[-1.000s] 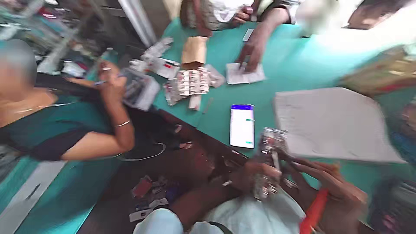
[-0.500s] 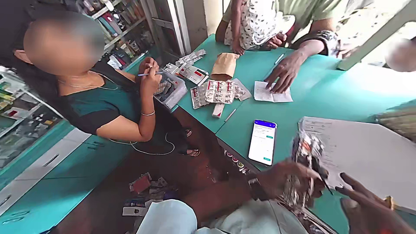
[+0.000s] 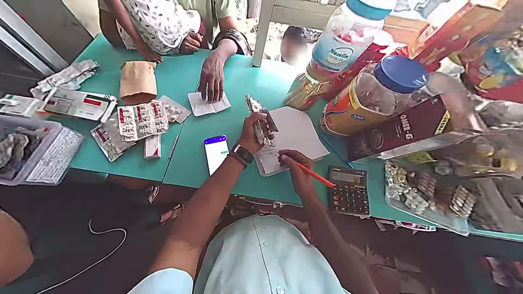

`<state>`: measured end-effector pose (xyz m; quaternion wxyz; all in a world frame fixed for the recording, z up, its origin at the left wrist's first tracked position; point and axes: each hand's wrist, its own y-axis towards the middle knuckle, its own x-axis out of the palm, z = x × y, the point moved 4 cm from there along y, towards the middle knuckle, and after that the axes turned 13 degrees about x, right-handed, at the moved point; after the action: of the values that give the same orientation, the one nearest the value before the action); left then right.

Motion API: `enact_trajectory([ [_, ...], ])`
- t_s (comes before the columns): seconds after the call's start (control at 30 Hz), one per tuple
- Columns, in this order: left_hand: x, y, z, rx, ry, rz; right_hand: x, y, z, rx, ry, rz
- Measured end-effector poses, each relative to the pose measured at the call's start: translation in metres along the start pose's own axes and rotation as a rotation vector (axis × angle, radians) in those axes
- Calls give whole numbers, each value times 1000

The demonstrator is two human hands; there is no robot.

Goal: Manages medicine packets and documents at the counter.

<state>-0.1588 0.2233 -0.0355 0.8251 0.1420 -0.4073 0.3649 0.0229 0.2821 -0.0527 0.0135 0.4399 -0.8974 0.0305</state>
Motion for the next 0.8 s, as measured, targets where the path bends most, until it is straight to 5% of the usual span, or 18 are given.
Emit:
enact_trajectory([
  [0.2,-2,10,-14,8,-11,2,-2,5,12,-30,-252,6],
  [0.8,-13,-25,-35,54,0,-24,11,-22,12,-63,-287,72],
])
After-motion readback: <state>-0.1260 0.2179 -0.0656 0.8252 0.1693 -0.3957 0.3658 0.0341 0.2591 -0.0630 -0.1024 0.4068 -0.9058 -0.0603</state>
